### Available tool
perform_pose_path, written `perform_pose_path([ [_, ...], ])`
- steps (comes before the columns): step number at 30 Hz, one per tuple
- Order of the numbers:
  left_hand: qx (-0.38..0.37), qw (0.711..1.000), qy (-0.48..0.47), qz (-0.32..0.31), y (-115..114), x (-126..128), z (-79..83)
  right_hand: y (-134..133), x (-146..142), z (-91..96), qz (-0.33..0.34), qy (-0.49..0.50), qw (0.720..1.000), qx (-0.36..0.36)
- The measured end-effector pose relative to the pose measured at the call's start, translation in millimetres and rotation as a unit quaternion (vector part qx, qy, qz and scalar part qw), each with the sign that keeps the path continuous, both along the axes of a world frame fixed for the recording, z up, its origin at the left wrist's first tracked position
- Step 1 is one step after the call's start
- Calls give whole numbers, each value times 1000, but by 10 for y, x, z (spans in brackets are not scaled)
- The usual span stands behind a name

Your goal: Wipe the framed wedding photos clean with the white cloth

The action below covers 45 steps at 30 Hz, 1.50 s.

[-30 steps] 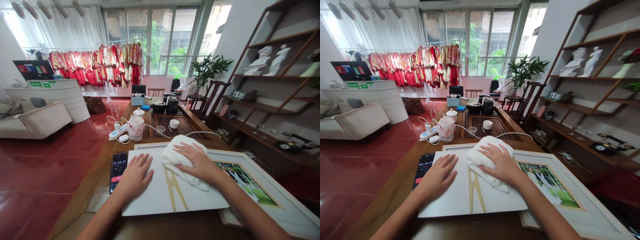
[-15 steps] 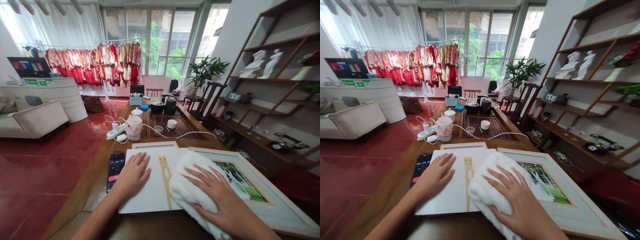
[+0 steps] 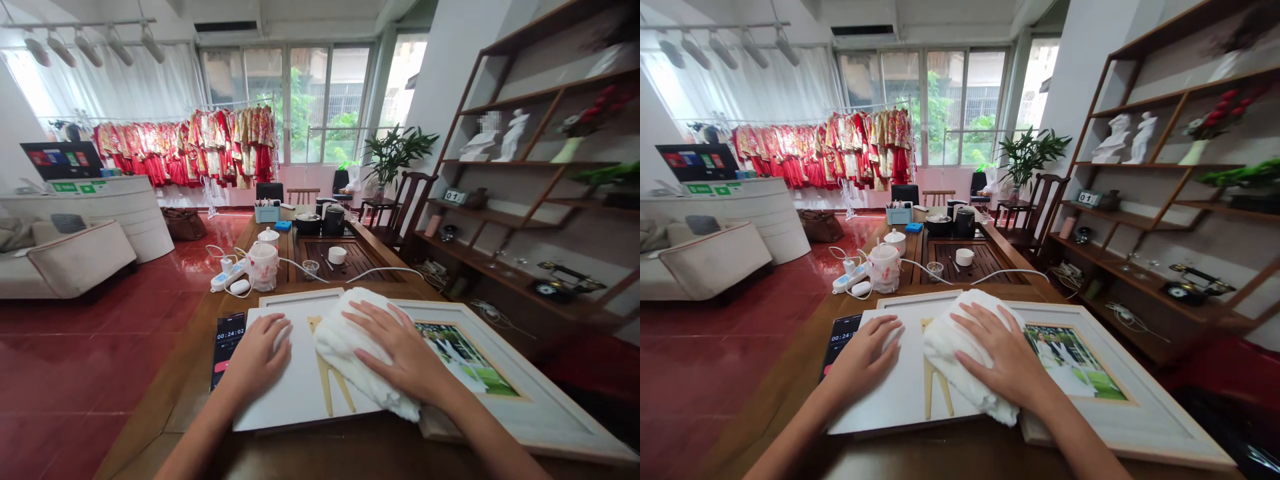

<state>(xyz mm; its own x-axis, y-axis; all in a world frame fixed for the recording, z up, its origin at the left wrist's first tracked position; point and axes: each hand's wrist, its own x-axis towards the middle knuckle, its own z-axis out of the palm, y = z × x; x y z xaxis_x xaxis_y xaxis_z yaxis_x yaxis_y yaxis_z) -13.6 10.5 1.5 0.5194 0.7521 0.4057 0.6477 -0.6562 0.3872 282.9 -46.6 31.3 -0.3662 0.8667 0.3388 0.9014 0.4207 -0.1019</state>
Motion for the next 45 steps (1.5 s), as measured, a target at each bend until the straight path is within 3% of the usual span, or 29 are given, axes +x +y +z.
perform_pose_path([
  [3, 11, 998, -39, 45, -26, -107, 35, -141, 144, -132, -75, 76, 993, 58],
  [6, 10, 988, -68, 137, -69, -256, 16, -266, 312, -359, -171, 204, 959, 95],
  [9, -32, 974, -73, 214, -142, -370, -57, -283, 440, -546, -221, 299, 926, 63],
  [12, -103, 959, -72, 254, -237, -410, -107, -195, 484, -597, -220, 343, 913, 1],
  [17, -208, 943, -84, 245, -334, -376, -66, -20, 416, -519, -163, 411, 893, -82],
  [22, -212, 942, -98, 239, -319, -329, -43, 12, 313, -500, -160, 463, 863, -125],
  [35, -234, 921, -135, 281, -293, -215, -117, 32, 186, -544, -174, 505, 840, -94],
  [39, -243, 904, -194, 293, -313, -207, -72, 35, 176, -539, -182, 514, 833, -93],
  [45, -287, 865, -324, 256, -312, -220, -18, -3, 130, -425, -187, 507, 839, -55],
])
